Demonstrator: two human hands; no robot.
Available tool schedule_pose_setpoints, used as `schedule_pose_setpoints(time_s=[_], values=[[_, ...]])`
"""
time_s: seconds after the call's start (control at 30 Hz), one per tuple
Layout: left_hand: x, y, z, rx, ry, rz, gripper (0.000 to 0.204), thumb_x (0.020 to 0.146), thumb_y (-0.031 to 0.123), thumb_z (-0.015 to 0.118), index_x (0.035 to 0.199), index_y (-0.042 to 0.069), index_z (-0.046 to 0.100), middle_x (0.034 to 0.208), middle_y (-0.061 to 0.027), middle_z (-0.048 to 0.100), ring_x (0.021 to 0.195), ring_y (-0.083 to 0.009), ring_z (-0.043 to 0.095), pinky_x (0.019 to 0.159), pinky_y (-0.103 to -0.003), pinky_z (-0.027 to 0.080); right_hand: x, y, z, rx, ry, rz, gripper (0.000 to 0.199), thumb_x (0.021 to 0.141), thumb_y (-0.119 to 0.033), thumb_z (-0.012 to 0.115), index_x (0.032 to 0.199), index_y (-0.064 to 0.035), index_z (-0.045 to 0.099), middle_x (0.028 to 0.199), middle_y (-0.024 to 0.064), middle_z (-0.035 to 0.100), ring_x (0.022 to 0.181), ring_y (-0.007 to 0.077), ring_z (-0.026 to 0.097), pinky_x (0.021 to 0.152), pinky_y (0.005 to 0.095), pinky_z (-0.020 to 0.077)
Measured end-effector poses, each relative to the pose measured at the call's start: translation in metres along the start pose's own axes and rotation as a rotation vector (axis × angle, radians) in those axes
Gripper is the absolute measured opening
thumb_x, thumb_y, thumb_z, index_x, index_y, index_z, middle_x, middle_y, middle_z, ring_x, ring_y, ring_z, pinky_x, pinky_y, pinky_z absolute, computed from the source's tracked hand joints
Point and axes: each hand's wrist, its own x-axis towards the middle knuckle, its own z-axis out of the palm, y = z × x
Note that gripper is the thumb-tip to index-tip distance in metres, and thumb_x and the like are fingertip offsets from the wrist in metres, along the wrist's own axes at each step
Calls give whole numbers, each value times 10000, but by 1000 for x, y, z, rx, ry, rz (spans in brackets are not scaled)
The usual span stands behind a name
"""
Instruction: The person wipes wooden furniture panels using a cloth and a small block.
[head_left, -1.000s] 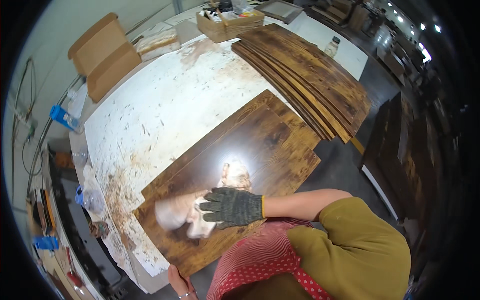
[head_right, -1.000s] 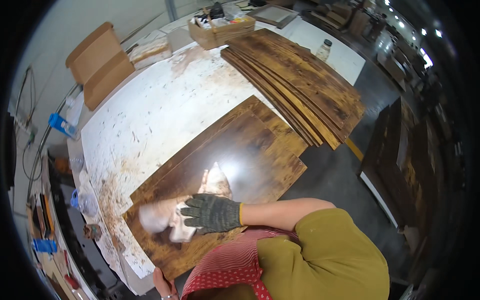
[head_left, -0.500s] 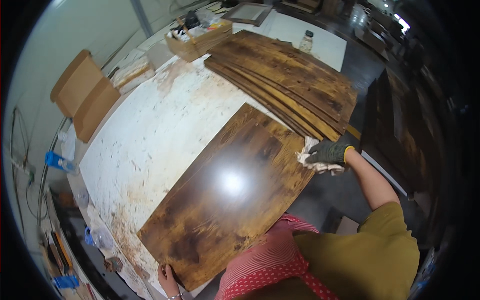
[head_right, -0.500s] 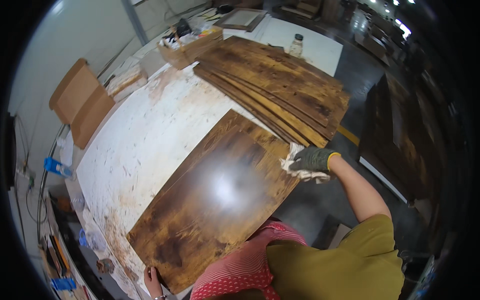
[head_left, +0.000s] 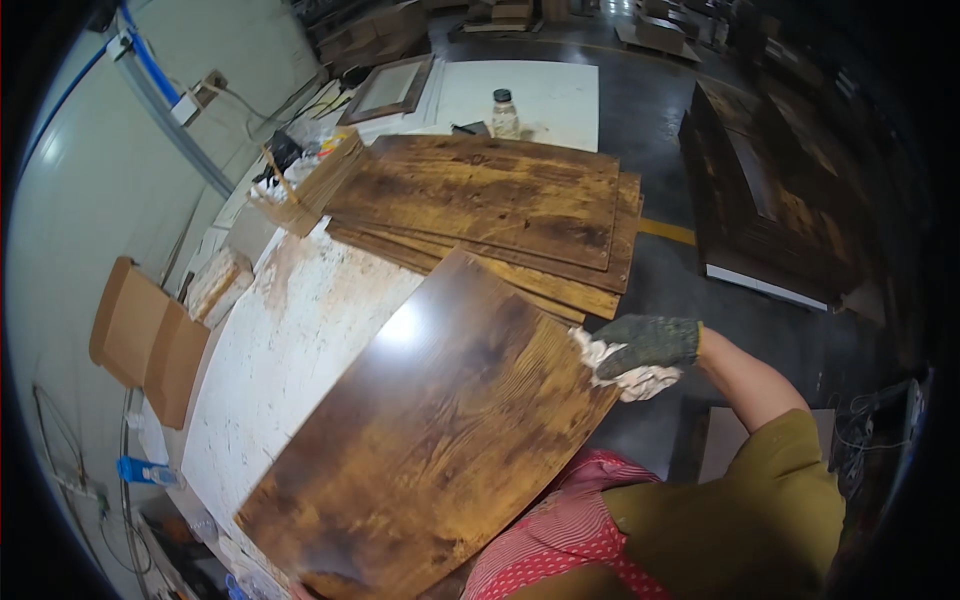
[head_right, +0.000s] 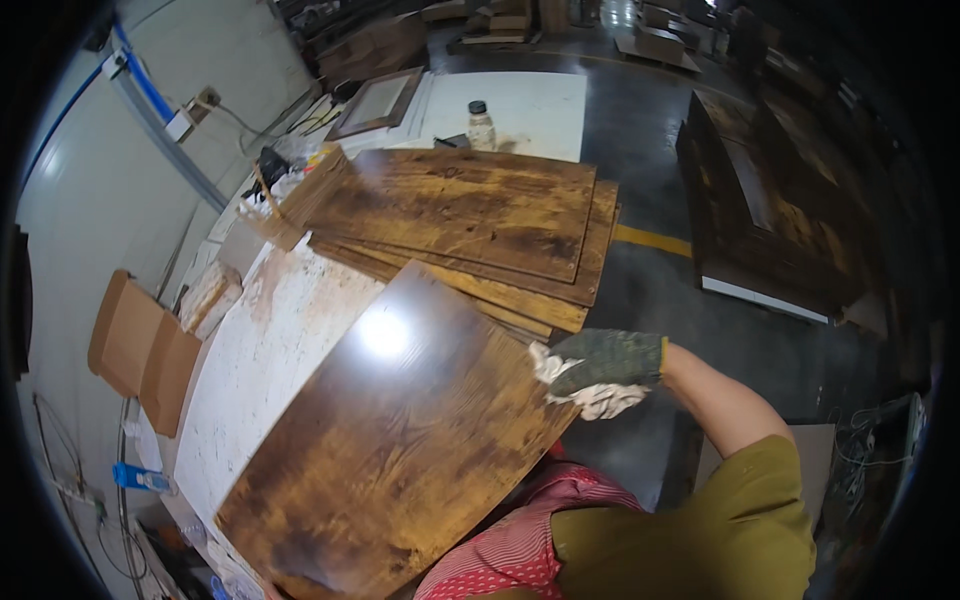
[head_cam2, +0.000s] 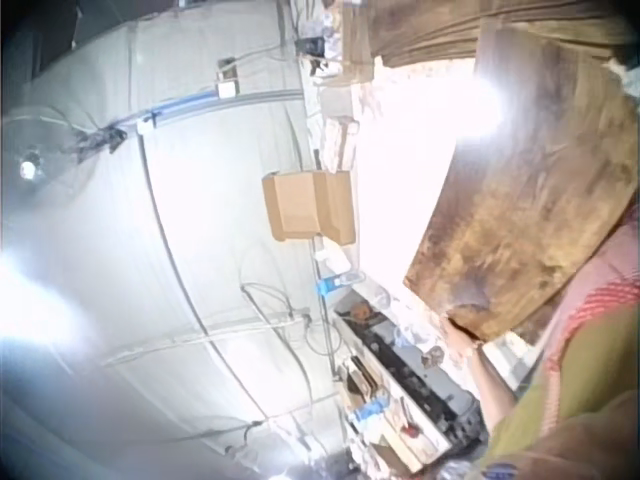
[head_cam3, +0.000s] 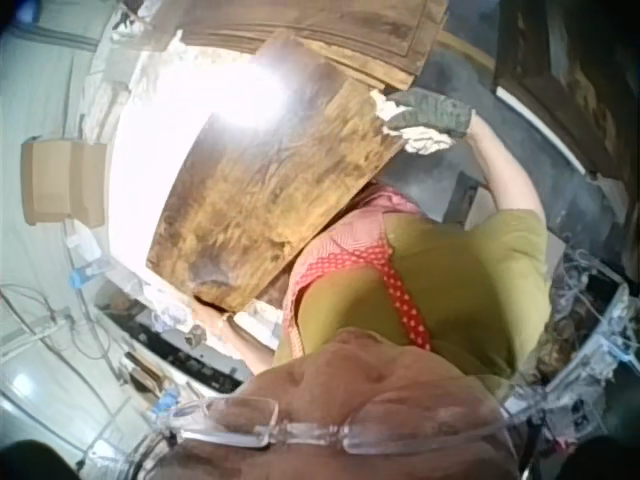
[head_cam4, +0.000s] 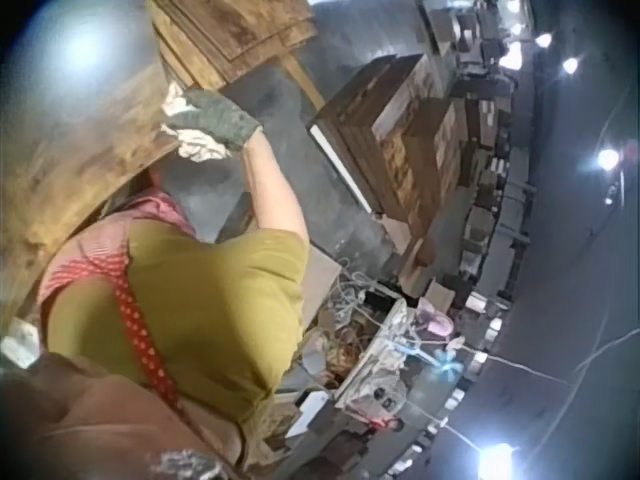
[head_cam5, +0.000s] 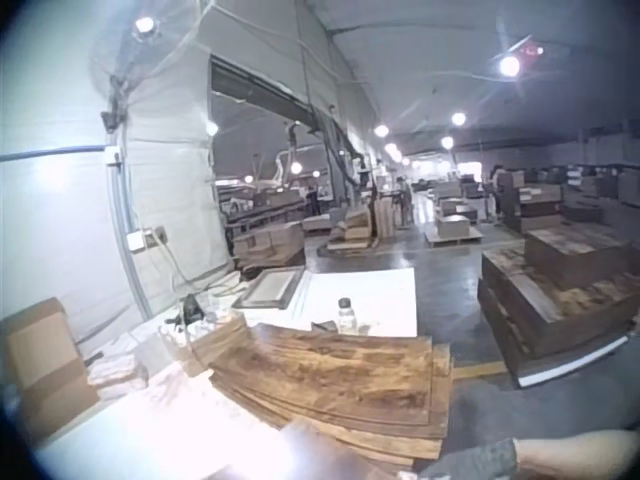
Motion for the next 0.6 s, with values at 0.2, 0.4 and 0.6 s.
schedule_pose_setpoints(time_s=[0.2,0.4,0.6], values=[[10,133,215,-44,-450,562,360,890,202,495,1115,-69,568,1061,-161,614,933,-211,566,852,-311,435,-85,75,-87,-164,436,-150,315,769,-173,637,1083,-200,648,1247,156,483,1091,350,501,934,402,405],[-46,239,445,369,-649,1006,461,795,367,550,1071,2,605,1017,-222,625,968,-359,589,840,-397,448,-122,130,-88,538,841,-27,341,737,-120,668,1037,30,606,965,125,634,800,182,613,702,297,496],[-75,266,540,785,-578,1277,652,819,495,529,1280,43,440,1302,-261,409,1169,-411,423,965,-406,378,-96,80,-65,995,714,-160,420,763,-55,618,1155,58,521,1047,157,613,884,268,633,774,376,531]])
